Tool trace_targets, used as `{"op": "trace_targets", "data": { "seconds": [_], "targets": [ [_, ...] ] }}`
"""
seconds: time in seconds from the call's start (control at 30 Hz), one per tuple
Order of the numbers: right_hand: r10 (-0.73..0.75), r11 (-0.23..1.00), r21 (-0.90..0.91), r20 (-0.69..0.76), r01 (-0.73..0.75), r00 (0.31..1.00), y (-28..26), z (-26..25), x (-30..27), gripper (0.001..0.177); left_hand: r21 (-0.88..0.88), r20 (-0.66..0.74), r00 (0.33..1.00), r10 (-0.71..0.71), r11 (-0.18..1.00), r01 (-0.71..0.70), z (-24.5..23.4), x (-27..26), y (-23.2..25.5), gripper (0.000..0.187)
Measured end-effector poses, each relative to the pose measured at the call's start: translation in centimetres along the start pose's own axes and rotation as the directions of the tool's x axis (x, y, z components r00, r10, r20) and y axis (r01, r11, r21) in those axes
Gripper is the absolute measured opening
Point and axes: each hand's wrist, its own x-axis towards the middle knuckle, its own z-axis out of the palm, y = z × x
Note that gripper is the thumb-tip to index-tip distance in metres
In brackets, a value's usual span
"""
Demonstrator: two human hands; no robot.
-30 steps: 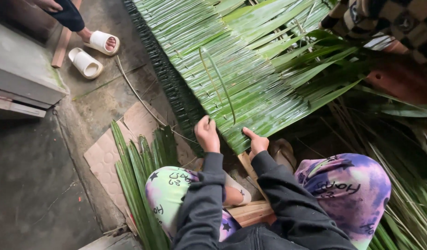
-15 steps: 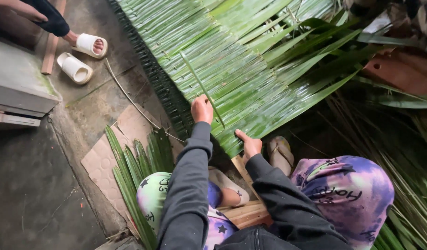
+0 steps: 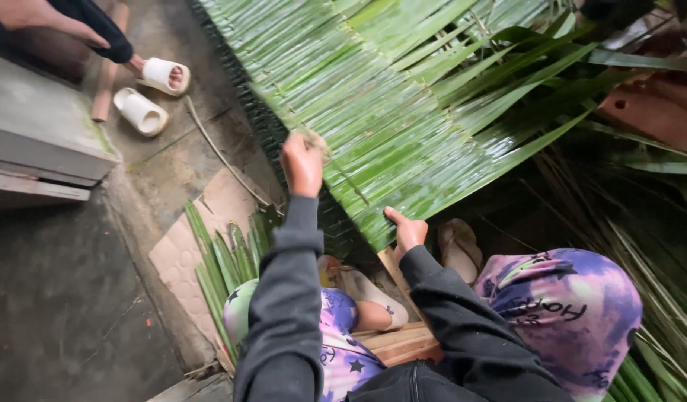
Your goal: Weaving palm leaves onto a wooden frame to create a thatched panel
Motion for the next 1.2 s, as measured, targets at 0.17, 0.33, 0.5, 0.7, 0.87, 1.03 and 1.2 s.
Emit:
{"op": "trace_targets", "data": {
  "seconds": [0.17, 0.33, 0.5, 0.7, 0.87, 1.03, 1.2],
  "targets": [
    [0.008, 1.0, 0.004, 0.009, -0.008, 1.0, -0.1, 0.3, 0.2, 0.067, 0.002, 0.284, 0.938, -0.197, 0.979, 0.205, -3.9, -10.2, 0.4, 0.006],
    [0.032, 0.999, 0.021, 0.016, -0.032, 0.999, 0.8, 0.2, 1.3, 0.069, -0.057, 0.193, 0.973, -0.127, 0.989, 0.14, -2.7, -15.7, 0.1, 0.014],
    [0.009, 0.999, 0.037, 0.033, -0.01, 0.999, -0.2, 0.1, -0.1, 0.069, -0.054, 0.026, 0.988, 0.151, 0.987, -0.149, 0.4, -16.9, -2.1, 0.014],
    [-0.021, 0.998, 0.054, 0.036, 0.019, 0.999, 0.9, 0.3, 0.7, 0.067, -0.063, -0.016, 0.993, 0.116, 0.991, -0.116, 1.0, -17.3, -3.0, 0.017],
    [-0.01, 0.998, 0.064, 0.035, 0.008, 0.999, 1.6, 0.3, 1.5, 0.069, -0.052, -0.016, 0.99, 0.14, 0.989, -0.141, 1.5, -17.5, -3.4, 0.016],
    [-0.013, 0.998, 0.061, 0.028, 0.011, 1.0, 0.8, 0.3, 0.9, 0.069, 0.068, -0.004, 0.969, 0.247, 0.967, -0.246, 2.7, -17.6, -4.0, 0.015],
    [-0.004, 0.999, 0.048, 0.014, 0.004, 1.0, 1.4, 0.3, 1.4, 0.069, 0.221, 0.02, 0.928, 0.372, 0.904, -0.367, 3.1, -17.7, -4.0, 0.015]
  ]
}}
